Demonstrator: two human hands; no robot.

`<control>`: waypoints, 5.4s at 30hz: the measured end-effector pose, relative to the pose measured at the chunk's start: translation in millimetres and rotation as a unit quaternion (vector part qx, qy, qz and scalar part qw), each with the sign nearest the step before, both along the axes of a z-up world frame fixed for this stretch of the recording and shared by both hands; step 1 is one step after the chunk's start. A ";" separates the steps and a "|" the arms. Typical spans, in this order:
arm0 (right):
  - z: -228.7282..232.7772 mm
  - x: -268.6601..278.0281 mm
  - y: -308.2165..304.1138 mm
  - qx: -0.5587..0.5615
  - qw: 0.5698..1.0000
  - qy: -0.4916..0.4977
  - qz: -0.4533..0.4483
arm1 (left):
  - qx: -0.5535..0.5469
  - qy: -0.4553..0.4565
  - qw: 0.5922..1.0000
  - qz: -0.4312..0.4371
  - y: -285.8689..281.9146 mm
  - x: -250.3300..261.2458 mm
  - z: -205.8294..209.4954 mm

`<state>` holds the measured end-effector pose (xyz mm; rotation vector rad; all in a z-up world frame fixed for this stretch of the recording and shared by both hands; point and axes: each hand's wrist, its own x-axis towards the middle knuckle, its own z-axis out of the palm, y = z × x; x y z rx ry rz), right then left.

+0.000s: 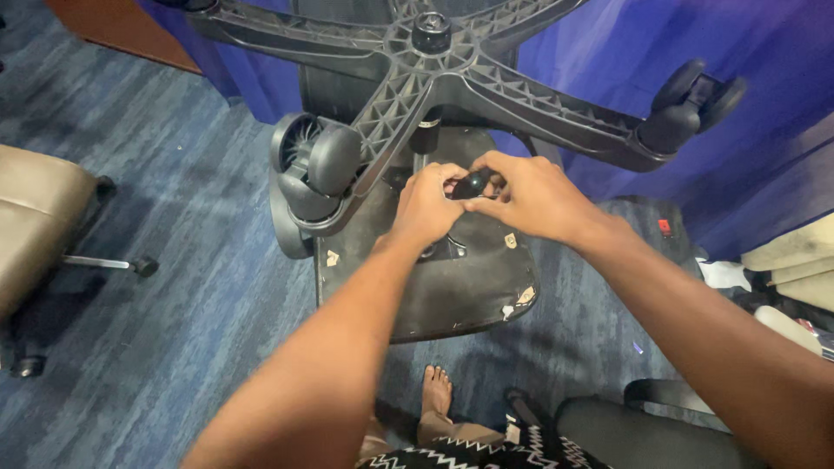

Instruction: The person attaches a five-star base to an office chair by screwing a central bolt into the underside of the seat. They align the base, insert the bolt, and tighten it by hand to secure the connection.

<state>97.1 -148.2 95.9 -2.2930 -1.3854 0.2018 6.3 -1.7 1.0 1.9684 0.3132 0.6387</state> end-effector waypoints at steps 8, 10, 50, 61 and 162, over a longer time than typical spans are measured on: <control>-3.6 -3.3 5.7 -0.067 0.995 -0.025 -0.076 | 0.001 -0.003 0.998 0.070 -8.4 -5.4 -15.0; -3.5 -2.0 4.0 0.013 1.000 -0.018 -0.021 | 0.011 0.003 0.999 0.046 -0.1 -5.5 -13.9; 7.5 9.2 -3.2 -0.017 1.000 -0.009 0.024 | 0.003 -0.047 0.999 -0.008 -14.1 0.5 -0.9; 4.2 7.9 -0.5 0.019 0.996 -0.028 0.082 | -0.176 0.025 0.982 -0.070 -4.8 10.3 -5.5; -7.2 -29.5 19.3 -0.079 0.979 0.006 -0.187 | 0.013 -0.030 0.999 -0.017 2.5 -3.2 -25.4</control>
